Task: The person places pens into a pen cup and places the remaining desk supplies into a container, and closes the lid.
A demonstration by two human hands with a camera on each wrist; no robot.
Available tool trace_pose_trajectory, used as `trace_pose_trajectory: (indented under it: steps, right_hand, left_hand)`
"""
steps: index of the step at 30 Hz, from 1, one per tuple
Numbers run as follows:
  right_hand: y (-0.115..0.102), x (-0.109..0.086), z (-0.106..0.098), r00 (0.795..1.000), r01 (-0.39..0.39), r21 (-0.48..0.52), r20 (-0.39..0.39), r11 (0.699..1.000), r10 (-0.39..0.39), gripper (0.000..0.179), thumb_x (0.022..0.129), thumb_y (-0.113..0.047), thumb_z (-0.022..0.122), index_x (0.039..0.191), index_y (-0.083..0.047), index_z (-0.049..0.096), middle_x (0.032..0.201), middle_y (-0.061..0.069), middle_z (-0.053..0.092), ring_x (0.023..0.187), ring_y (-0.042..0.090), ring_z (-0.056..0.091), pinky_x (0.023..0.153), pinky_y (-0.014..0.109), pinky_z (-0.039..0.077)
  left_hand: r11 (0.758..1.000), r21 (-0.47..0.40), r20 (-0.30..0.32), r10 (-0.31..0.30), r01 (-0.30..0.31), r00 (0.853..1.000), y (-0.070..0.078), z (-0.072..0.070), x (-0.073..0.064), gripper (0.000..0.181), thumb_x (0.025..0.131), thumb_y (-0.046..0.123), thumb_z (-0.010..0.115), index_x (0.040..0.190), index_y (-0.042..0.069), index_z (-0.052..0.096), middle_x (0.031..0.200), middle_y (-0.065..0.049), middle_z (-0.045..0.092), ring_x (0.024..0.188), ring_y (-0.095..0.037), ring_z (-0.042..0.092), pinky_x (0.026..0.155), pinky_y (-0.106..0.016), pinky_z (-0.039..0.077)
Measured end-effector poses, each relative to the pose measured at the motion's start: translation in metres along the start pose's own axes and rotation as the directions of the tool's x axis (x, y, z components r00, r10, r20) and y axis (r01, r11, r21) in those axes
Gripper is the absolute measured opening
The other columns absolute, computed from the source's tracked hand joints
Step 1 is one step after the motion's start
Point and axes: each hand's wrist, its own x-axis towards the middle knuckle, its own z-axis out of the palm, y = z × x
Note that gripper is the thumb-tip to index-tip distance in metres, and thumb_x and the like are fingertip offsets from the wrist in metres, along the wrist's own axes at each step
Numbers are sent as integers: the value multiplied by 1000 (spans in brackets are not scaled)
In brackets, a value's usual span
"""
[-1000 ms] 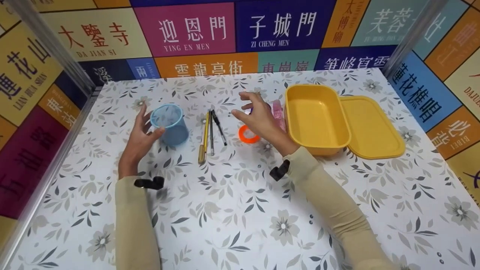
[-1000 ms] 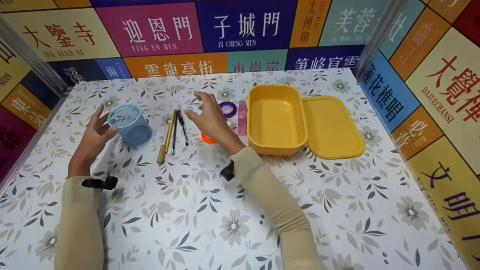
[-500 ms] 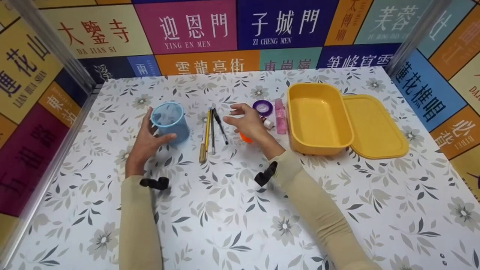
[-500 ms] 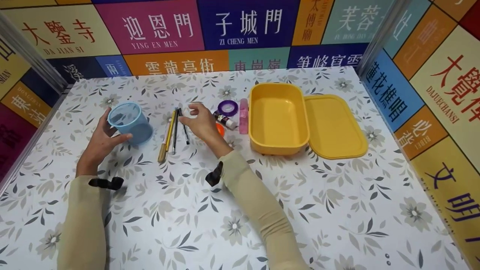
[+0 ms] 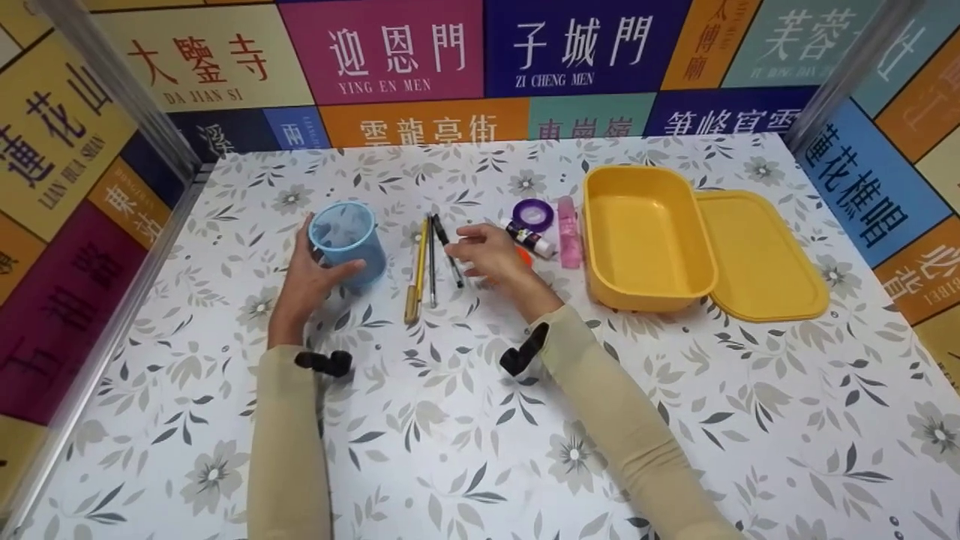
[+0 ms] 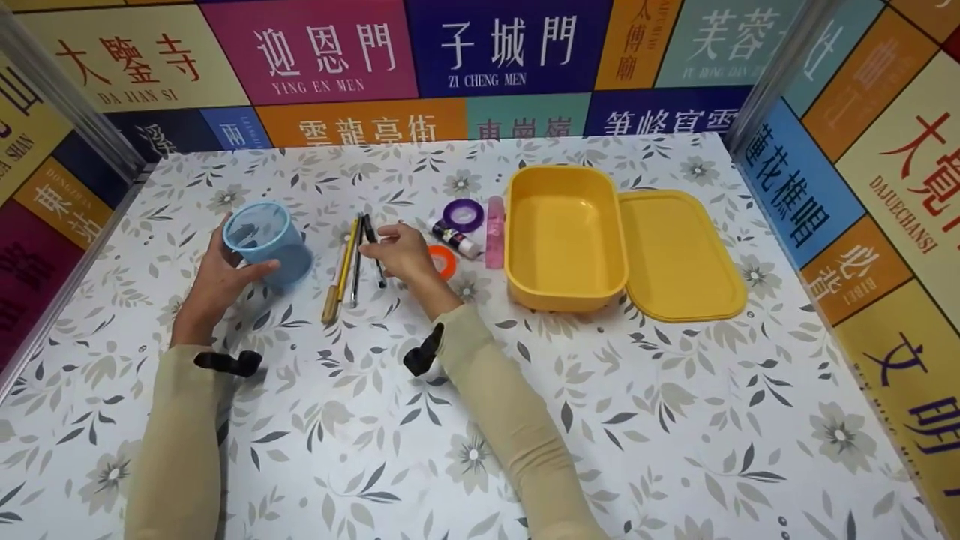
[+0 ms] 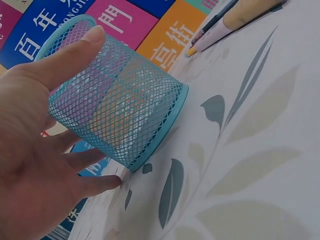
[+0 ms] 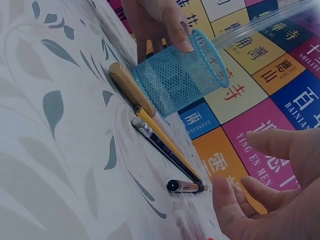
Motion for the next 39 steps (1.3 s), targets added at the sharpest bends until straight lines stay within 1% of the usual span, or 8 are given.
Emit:
trace_pose_trajectory:
  steps: [3,6,12,17,22,25,33,39]
  right_hand:
    - [1,0,2,1000,1,-11,-4,1000,-1,54,89,-11,74,139,-2,54,114,7,58,95,18,61,93,43,59]
    - [5,2,3,1000,-12,-33,5,999,12,55,89,-10,75,139,-2,55,117,9,59,98,23,64,88,40,61]
    - [12,3,2,998,-68,-47,13,997,68,55,88,-7,75,139,-5,54,119,9,58,93,20,63,73,28,60]
    - [14,2,4,999,-45,-129,-4,991,45,56,87,-5,75,139,-5,54,124,12,57,88,17,61,69,28,58]
    - [12,0,5,1000,-20,-248,-16,968,17,53,87,-5,75,137,-4,57,130,15,57,91,19,62,76,30,61]
    - [11,-2,6,1000,-22,-299,-18,954,18,54,84,-4,77,135,-5,60,128,15,59,86,19,63,76,31,62]
    - [12,-2,10,997,-25,-405,-80,914,-8,59,75,-2,84,130,-6,64,103,8,66,61,10,59,60,23,58]
    - [11,-2,12,989,-29,-482,-140,876,-44,57,71,1,83,125,-8,68,97,12,73,50,8,56,51,18,48]
  left_hand:
    - [999,-10,-25,42,-42,999,-1,5,-1,112,80,26,86,162,17,11,166,-10,25,155,-27,23,128,-42,21]
    - [998,-28,-44,53,-55,998,-2,7,-1,103,80,23,85,158,10,20,162,-14,33,153,-27,28,127,-40,24]
    - [1000,-15,-47,5,-6,999,-3,11,1,103,79,26,86,158,14,20,164,-10,31,154,-26,26,128,-41,22]
    - [1000,-5,-41,-15,14,999,-3,12,3,106,79,31,86,158,19,17,164,-7,29,154,-26,25,128,-42,23]
    - [1000,2,-33,28,-28,999,-1,11,2,102,83,25,83,159,17,16,162,-10,30,153,-29,26,126,-44,27]
    - [1000,9,-27,28,-28,999,0,11,1,101,83,24,82,159,16,16,162,-11,30,153,-30,26,126,-44,28]
    - [1000,30,-30,11,-10,999,-2,9,1,101,83,28,83,159,19,17,163,-9,31,153,-29,27,127,-44,25]
    - [999,45,-32,-1,3,999,-4,9,3,102,82,31,84,159,21,18,163,-8,31,153,-29,26,127,-45,25]
